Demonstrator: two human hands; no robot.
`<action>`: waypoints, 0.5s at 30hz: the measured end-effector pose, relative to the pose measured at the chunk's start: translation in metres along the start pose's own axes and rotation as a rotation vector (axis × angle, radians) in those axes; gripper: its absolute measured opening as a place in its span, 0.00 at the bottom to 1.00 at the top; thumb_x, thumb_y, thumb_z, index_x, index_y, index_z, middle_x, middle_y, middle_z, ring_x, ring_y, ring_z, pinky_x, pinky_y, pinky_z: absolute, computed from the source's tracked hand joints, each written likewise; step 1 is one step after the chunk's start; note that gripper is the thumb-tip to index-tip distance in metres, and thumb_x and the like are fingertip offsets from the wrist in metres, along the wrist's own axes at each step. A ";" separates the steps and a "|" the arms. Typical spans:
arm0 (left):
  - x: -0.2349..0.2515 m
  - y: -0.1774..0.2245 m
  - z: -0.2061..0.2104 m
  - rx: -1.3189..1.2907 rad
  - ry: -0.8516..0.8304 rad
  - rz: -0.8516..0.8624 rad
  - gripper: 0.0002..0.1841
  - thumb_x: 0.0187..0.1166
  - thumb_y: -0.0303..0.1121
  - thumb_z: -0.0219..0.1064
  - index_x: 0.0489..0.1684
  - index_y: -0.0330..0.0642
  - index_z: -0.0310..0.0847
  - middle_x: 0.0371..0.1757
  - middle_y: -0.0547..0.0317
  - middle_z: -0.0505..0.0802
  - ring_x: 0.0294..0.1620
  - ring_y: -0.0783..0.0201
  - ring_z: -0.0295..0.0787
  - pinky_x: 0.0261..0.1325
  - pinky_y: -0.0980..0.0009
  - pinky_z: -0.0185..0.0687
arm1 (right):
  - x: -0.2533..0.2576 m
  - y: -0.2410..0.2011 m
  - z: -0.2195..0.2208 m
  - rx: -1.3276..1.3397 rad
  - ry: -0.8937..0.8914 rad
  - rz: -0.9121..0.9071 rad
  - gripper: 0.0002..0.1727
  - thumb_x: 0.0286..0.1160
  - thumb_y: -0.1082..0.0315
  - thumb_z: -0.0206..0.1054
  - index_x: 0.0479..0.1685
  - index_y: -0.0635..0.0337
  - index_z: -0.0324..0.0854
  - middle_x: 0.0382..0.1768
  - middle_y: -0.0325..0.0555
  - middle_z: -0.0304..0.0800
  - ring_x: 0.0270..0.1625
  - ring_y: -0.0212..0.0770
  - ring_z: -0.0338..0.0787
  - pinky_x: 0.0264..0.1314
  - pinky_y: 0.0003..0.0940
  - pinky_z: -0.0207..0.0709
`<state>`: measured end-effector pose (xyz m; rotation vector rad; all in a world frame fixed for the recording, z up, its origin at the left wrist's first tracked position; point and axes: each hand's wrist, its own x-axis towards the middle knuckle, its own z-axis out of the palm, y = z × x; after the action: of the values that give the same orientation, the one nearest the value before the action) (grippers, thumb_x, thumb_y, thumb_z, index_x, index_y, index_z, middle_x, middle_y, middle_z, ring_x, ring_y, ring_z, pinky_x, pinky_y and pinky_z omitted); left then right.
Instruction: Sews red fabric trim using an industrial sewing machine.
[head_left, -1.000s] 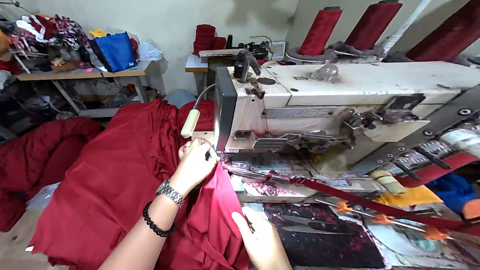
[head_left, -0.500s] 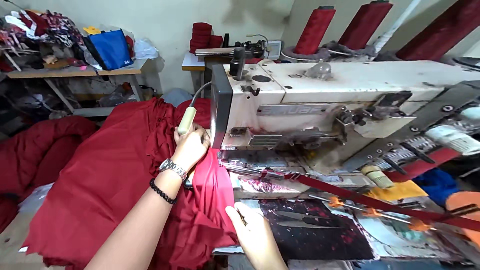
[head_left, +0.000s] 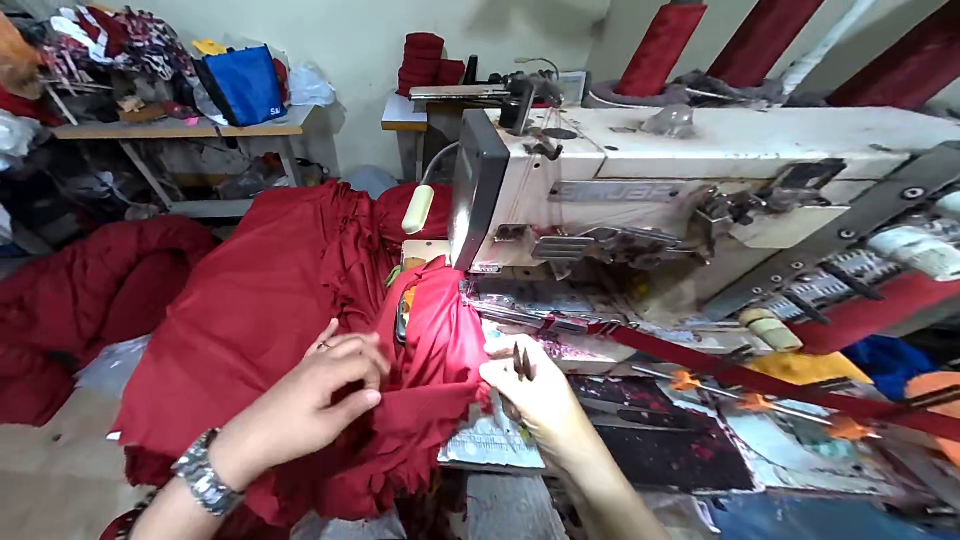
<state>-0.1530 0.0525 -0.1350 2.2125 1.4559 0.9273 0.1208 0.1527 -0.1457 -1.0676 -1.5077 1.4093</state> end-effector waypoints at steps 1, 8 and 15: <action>0.000 0.006 -0.015 -0.148 -0.019 -0.018 0.16 0.88 0.44 0.56 0.41 0.45 0.87 0.51 0.65 0.92 0.68 0.73 0.83 0.90 0.53 0.55 | 0.001 -0.004 0.002 0.019 -0.021 -0.019 0.12 0.69 0.69 0.72 0.50 0.58 0.84 0.32 0.34 0.88 0.21 0.23 0.78 0.21 0.17 0.72; 0.004 0.016 -0.053 -0.182 -0.020 -0.295 0.13 0.88 0.44 0.57 0.34 0.53 0.82 0.28 0.74 0.82 0.30 0.81 0.77 0.35 0.82 0.73 | 0.001 -0.018 0.002 -0.364 -0.002 -0.113 0.18 0.81 0.59 0.63 0.64 0.57 0.83 0.48 0.38 0.91 0.43 0.26 0.88 0.48 0.25 0.83; 0.008 0.009 0.007 0.246 0.269 -0.402 0.14 0.86 0.40 0.62 0.52 0.41 0.88 0.52 0.50 0.92 0.53 0.53 0.91 0.58 0.49 0.88 | -0.023 -0.012 -0.016 -0.599 -0.122 -0.110 0.22 0.79 0.59 0.62 0.69 0.59 0.81 0.57 0.48 0.89 0.51 0.35 0.88 0.58 0.34 0.81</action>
<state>-0.1402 0.0563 -0.1328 1.8871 2.1420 0.9721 0.1432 0.1358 -0.1330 -1.2337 -2.1184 0.9754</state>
